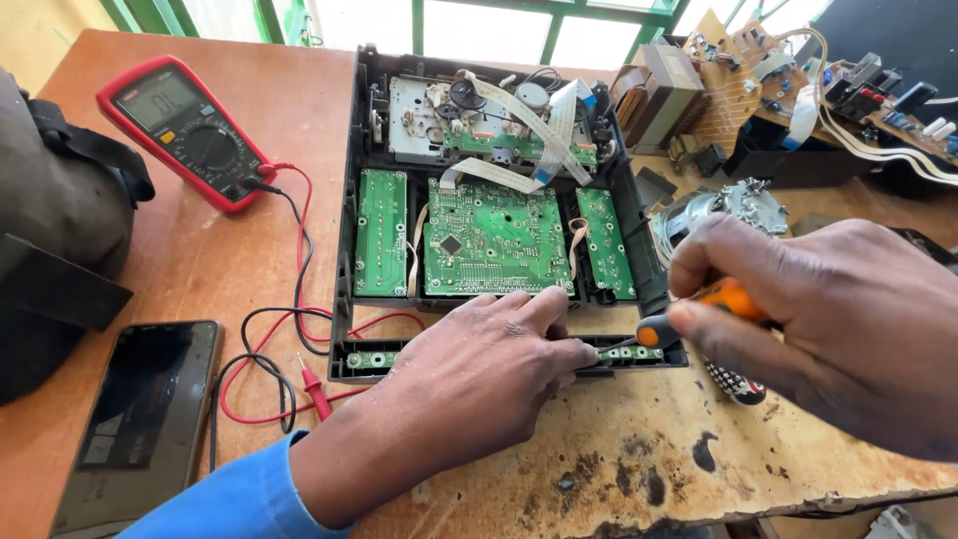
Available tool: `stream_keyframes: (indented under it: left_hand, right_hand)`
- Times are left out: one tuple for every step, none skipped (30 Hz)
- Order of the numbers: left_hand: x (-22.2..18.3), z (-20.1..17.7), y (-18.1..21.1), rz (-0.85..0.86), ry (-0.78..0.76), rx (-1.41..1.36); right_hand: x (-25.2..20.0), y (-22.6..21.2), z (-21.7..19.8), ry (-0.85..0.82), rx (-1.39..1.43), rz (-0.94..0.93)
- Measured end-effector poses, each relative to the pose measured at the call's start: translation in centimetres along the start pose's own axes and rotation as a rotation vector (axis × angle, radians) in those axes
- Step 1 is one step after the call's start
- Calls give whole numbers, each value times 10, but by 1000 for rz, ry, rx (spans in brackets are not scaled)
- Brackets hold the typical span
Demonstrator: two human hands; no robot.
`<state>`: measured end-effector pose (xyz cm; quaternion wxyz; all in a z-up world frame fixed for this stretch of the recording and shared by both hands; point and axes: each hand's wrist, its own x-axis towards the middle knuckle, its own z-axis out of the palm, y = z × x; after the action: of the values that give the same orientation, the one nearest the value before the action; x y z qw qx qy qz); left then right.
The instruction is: Disassembling a DVD player by removing screws and internal components on a repair bench.
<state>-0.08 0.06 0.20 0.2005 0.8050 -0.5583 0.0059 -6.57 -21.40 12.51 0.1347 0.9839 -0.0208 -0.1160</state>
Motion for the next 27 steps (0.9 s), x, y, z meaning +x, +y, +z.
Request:
stream_keyframes:
  left_hand:
    - [0,0,0,-5,-6,5]
    - [0,0,0,-4,-7,8]
    - [-1,0,0,-4,10,-12]
    - [-1,0,-1,-5,27,-31]
    - [-2,0,-1,-4,23,-27]
    - [-2,1,-1,4,37,-46]
    - [-2,1,-2,10,51,-66]
    - [-1,0,-3,9,47,-62]
    - [-1,0,-2,1,23,-59]
    - [-1,0,-2,-8,-1,-55]
    - [-2,-1,-1,-13,-3,-52]
    - [-2,-2,-1,2,1,-37]
    - [-2,-2,-1,20,5,-19]
    - [-1,-2,-1,18,2,-15]
    - [-2,-2,0,8,-5,-18]
    - [-3,-2,0,-2,-12,-21]
    - [-3,-3,1,-7,-18,-20]
    - [-3,-4,1,-5,3,-49]
    - [-2,-4,2,-2,24,-78]
    - [-2,-4,2,-5,19,-79]
    - [-1,-4,2,-6,8,-58]
    - [0,-4,2,-8,-3,-37]
    - [1,-3,2,-19,-8,-33]
    - [1,-3,2,-12,-1,-29]
    - [1,-3,2,-6,1,-28]
    - [1,-3,3,-17,-8,-27]
    - [2,-3,3,-10,-5,-22]
  right_hand:
    - [2,-4,-4,-74,-8,109]
    - [4,2,0,-72,-7,110]
    - [7,8,3,-36,15,84]
    - [10,14,7,1,36,59]
    - [10,18,8,3,41,59]
    - [12,21,8,41,199,72]
    - [14,24,9,78,355,83]
    - [17,33,14,79,361,82]
    - [20,41,19,268,593,25]
    - [23,49,25,460,827,-23]
    - [32,57,34,460,832,-27]
    - [41,65,42,504,991,-29]
    - [50,74,51,548,1152,-28]
    - [52,65,49,550,1158,-30]
    - [53,56,48,539,1108,-69]
    - [54,46,47,529,1058,-108]
    - [57,40,49,525,1065,-109]
    - [59,33,51,468,1127,-30]
    - [62,28,53,410,1186,51]
    - [68,30,66,406,1191,51]
    - [75,33,78,440,1245,-52]
    - [83,35,89,473,1298,-157]
    - [85,35,95,467,1307,-165]
    - [87,36,102,459,1302,-162]
    - [88,36,109,449,1300,-155]
    - [88,32,109,440,1311,-160]
    - [87,30,109,413,1250,-94]
